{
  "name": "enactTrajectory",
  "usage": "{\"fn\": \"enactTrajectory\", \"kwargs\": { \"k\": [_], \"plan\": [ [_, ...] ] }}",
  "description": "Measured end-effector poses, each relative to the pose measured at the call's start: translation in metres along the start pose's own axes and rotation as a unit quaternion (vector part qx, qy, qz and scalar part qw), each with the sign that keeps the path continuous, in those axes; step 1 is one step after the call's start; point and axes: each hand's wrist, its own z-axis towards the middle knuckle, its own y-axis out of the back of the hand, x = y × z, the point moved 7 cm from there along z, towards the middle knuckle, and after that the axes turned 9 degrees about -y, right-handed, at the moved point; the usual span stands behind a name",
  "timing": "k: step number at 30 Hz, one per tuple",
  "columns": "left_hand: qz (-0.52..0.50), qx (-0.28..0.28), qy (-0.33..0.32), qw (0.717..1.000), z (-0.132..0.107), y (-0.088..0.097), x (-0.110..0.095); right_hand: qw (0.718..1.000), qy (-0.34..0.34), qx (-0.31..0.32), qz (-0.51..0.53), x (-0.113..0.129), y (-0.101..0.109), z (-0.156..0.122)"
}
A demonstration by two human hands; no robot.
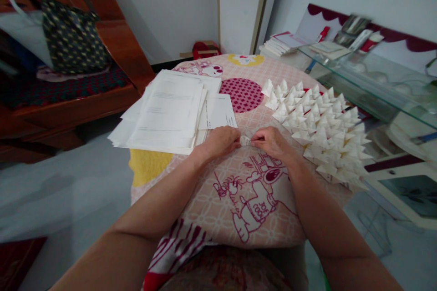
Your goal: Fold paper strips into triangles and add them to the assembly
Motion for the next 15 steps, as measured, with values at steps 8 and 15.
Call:
{"fn": "enactTrajectory", "kwargs": {
  "k": [8,15],
  "plan": [
    [-0.100,-0.025,-0.004,0.995,0.003,0.004,0.004,1.000,-0.017,-0.013,-0.021,-0.001,-0.003,0.004],
    [-0.154,-0.055,0.020,0.986,0.011,0.001,0.007,0.999,-0.035,-0.012,-0.024,0.000,-0.004,0.008]
  ]
}}
